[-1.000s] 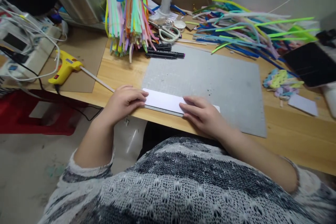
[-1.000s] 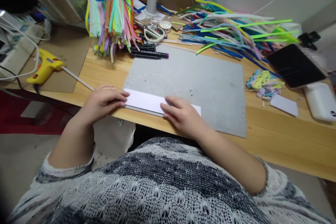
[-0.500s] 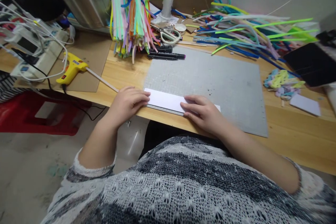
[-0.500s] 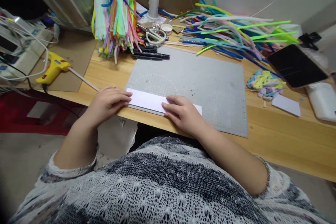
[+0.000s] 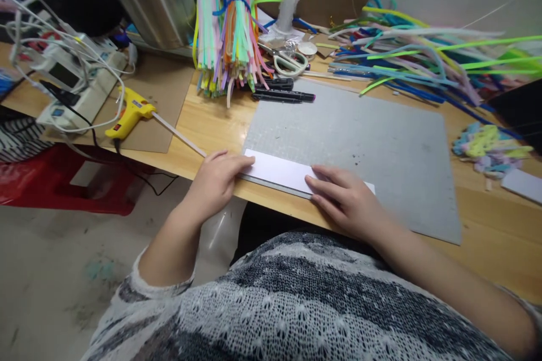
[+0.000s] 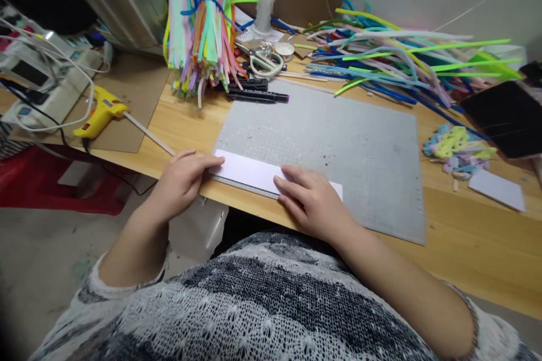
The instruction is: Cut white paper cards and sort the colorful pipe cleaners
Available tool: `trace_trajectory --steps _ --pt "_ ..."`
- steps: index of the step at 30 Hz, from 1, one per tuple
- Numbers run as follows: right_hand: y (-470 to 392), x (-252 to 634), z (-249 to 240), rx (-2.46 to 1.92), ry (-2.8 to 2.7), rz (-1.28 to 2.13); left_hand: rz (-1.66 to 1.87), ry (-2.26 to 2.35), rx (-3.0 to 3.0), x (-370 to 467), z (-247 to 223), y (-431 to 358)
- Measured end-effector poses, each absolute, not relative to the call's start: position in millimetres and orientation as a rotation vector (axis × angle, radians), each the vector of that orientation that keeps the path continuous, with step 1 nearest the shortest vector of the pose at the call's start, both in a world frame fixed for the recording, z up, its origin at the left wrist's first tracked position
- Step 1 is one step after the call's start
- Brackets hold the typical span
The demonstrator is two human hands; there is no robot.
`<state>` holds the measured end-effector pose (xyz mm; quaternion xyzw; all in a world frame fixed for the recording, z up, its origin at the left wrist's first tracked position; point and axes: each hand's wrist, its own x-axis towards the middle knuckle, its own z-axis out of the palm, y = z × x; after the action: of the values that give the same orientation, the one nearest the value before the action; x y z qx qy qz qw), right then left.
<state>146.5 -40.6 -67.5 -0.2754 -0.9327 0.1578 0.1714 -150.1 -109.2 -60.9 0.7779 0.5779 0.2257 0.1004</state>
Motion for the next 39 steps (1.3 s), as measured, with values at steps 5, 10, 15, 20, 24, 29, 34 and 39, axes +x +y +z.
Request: trace_trajectory --steps 5,10,15,20,24,29,34,39 --pt "-40.9 148.4 -68.9 -0.806 -2.66 0.452 0.566 1.949 2.485 -111.8 -62.2 -128.0" --pt "-40.3 145.1 -66.7 -0.787 -2.664 0.432 0.583 2.024 2.471 -102.3 -66.9 -131.5" --pt "-37.3 143.9 -61.7 -0.786 -2.712 0.448 0.668 1.853 2.319 -127.2 -64.8 -113.2" --pt "-38.6 145.7 -58.9 -0.878 -2.728 0.345 0.569 1.8 2.269 -141.5 -61.2 -102.6" --pt "-40.2 148.9 -57.6 -0.842 -2.649 0.188 0.707 1.794 2.434 -142.7 -61.9 -103.8" --pt "-37.6 160.0 -47.5 -0.855 -2.553 0.042 1.155 1.616 2.716 -134.6 -68.1 -103.2" --pt "-38.2 175.6 -39.8 -0.93 -2.549 0.095 1.048 1.619 2.766 -109.8 -65.8 -101.0" --pt "-46.5 181.3 -42.1 -0.974 -2.54 0.044 0.974 1.674 2.721 -68.1 -60.4 -107.0"
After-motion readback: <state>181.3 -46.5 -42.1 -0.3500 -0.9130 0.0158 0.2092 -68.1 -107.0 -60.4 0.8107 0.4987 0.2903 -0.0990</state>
